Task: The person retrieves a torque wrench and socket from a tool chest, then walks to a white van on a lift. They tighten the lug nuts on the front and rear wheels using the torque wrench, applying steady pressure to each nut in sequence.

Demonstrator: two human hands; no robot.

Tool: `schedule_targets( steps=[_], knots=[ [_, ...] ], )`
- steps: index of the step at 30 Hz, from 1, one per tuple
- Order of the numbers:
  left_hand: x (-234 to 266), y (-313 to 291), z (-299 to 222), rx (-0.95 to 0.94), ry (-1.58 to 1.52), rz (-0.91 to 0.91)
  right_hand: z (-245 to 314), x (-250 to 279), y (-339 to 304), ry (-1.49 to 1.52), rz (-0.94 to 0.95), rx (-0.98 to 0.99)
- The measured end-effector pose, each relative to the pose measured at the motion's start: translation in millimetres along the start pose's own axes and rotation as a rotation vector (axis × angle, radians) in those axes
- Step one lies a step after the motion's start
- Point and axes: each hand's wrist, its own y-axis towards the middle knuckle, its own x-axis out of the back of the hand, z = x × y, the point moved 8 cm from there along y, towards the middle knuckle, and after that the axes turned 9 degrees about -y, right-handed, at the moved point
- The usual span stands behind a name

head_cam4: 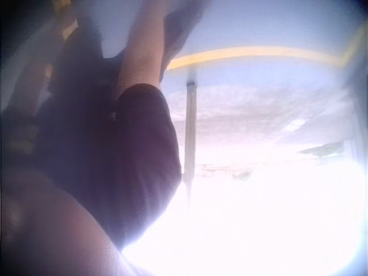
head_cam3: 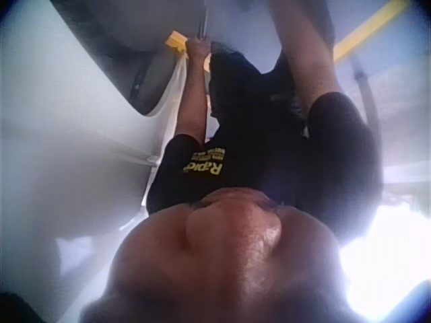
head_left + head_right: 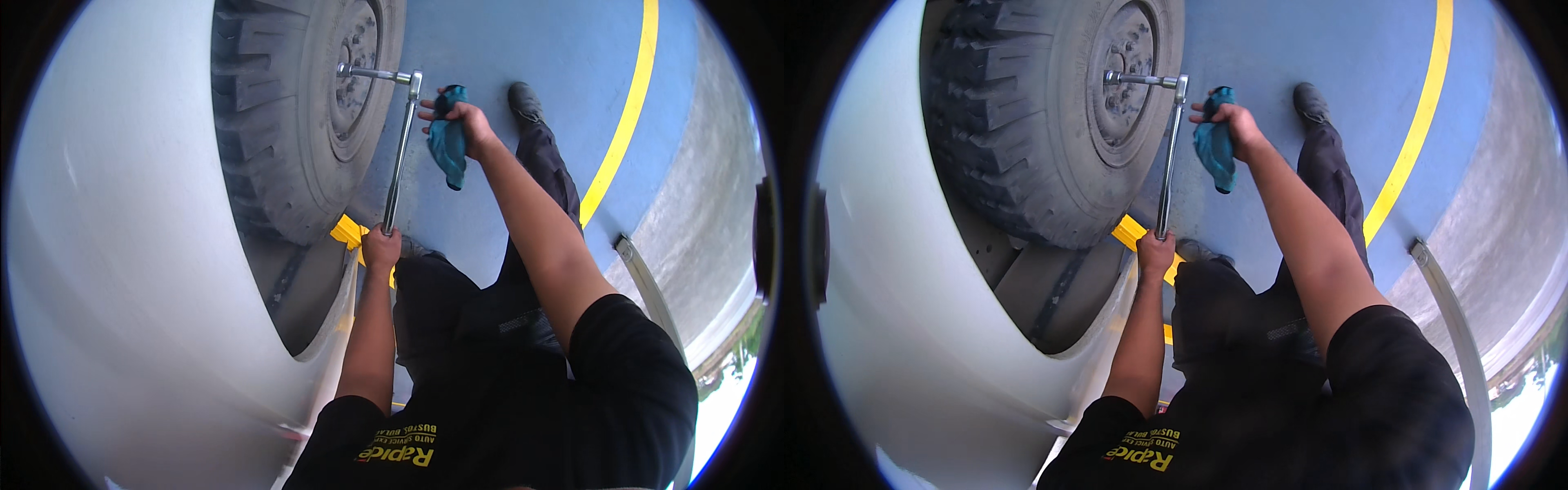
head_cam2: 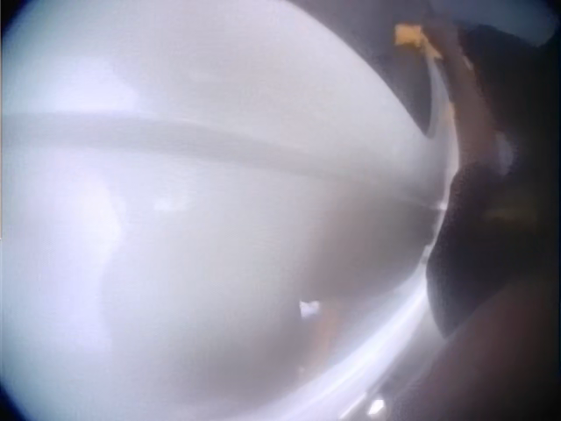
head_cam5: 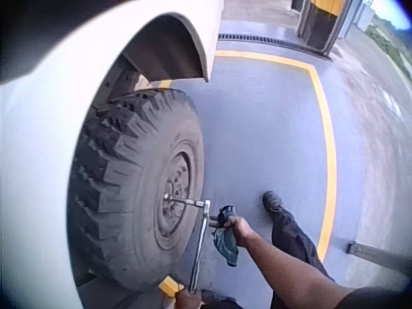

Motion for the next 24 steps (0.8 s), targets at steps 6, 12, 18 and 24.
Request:
schedule_targets(
  steps=[6, 12, 18, 24],
  knots=[
    [-11.7, 11.9, 9.8, -0.018, 0.086, -0.101, -25.4, -52.9, 25.5, -0.07, -0.119, -0.065],
    [-30.3, 26.3, 17.9, -0.144, 0.063, -0.164, -34.8, -48.7, 31.6, -0.002, -0.184, -0.109],
    [-9.1, 12.2, 5.1, -0.088, 0.101, -0.154, -19.9, -39.0, 20.7, -0.01, -0.123, -0.066],
    [-22.9, 16.4, 21.1, -0.137, 0.068, -0.205, 18.2, -51.5, 26.0, -0.108, -0.142, 0.128]
  ],
)
